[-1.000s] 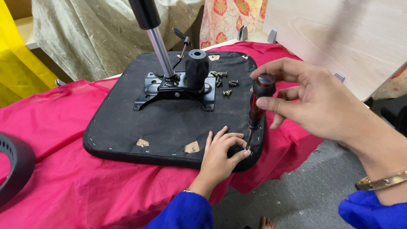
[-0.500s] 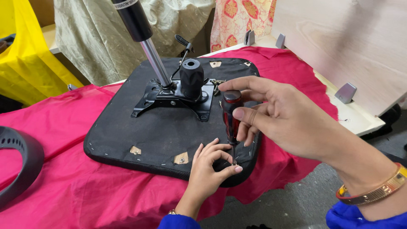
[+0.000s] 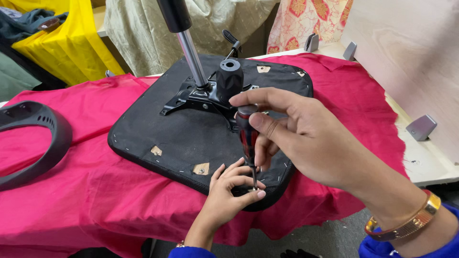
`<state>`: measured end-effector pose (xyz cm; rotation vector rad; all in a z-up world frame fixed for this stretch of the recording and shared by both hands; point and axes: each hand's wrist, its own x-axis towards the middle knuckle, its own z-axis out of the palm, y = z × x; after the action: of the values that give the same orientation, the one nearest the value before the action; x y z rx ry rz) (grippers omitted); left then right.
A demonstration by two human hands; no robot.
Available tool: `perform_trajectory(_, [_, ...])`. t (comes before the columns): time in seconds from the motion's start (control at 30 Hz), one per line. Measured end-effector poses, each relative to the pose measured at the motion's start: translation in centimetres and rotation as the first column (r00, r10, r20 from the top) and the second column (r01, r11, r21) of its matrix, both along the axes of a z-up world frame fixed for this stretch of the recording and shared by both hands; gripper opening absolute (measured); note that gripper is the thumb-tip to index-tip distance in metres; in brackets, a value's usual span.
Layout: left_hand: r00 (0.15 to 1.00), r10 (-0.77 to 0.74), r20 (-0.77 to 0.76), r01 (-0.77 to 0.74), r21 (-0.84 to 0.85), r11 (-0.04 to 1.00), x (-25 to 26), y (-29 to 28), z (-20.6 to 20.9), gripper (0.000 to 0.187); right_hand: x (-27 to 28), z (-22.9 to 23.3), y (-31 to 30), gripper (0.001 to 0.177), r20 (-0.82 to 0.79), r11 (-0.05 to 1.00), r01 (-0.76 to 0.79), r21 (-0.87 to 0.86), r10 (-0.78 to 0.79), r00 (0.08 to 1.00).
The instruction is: The person uses a screwdriver to fasten screws into the underside of an overturned chair seat, securing the gas lift mechanism to the seat base. The person repeatedly picks up screws and tightens them into the metal bracket.
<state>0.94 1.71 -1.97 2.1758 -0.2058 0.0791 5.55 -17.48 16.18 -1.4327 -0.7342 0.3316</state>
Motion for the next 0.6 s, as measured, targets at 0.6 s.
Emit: perform_trajectory(0.6, [0.974,-0.211,-0.08,0.105,-0.667,0.738,2.0,2.7,13.8,0.049,-0.6,0.5,0.5,0.036,-0.007,0.979,0.156,-0.135,-0.158,0.987])
